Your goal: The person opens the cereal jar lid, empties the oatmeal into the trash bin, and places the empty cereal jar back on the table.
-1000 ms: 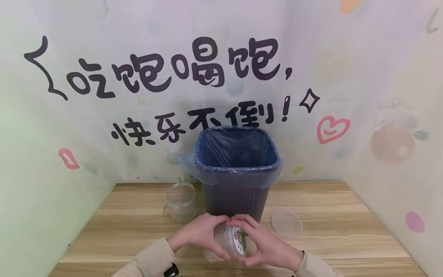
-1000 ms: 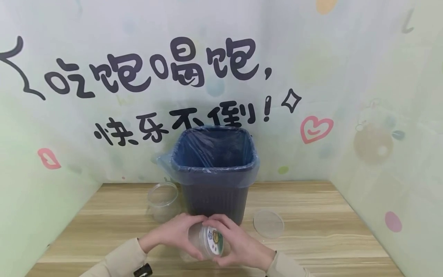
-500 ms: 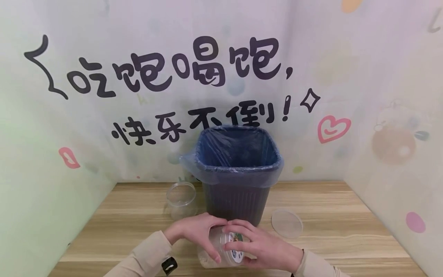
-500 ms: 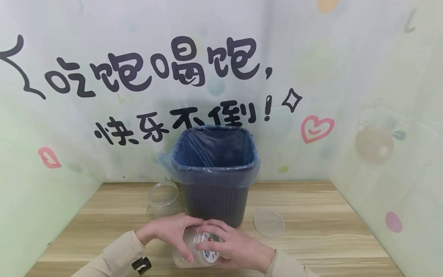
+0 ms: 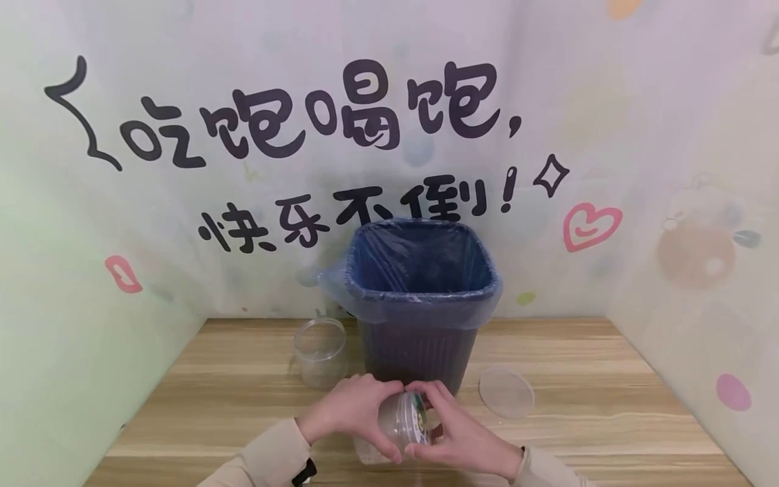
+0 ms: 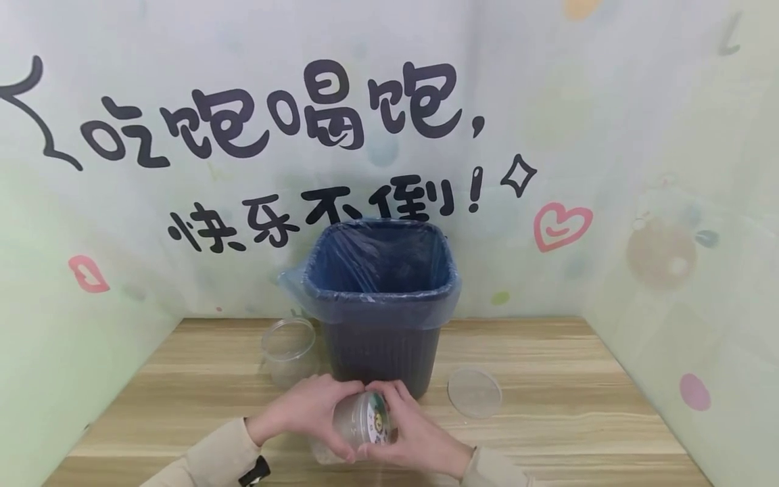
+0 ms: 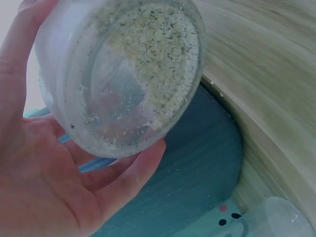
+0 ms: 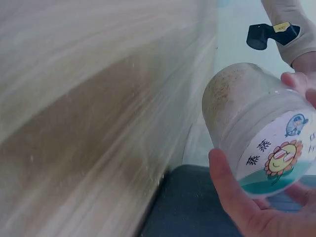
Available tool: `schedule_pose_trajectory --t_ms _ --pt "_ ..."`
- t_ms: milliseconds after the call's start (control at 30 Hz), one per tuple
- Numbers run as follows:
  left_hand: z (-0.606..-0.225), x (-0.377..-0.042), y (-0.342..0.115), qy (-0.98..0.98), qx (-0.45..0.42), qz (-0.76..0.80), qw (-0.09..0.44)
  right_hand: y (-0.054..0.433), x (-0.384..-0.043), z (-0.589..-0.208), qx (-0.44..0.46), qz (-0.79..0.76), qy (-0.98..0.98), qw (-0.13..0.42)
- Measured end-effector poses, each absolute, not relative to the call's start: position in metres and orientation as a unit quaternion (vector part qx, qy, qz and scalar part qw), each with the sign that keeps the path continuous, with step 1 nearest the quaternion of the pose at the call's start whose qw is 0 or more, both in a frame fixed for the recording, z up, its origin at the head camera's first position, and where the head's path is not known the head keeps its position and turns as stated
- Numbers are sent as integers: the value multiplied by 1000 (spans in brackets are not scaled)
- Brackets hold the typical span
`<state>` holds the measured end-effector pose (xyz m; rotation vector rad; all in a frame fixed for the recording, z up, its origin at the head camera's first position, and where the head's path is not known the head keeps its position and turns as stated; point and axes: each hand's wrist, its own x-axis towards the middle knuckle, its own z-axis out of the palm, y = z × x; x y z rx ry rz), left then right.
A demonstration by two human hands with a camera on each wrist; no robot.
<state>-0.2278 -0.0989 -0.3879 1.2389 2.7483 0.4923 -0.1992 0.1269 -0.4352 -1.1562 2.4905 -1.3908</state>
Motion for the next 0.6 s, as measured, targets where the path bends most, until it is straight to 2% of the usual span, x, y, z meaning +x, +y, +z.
schedule_pose_trajectory --t_ms 167,233,600 --pt "-395 -238 -113 886 406 205 85 137 -208 -431 -487 -323 807 -86" --pt "-396 -241 -122 886 398 219 94 143 -212 -429 -509 -290 803 -106" --pt "-393 -239 -154 895 375 235 63 167 -224 -447 -425 -96 900 9"
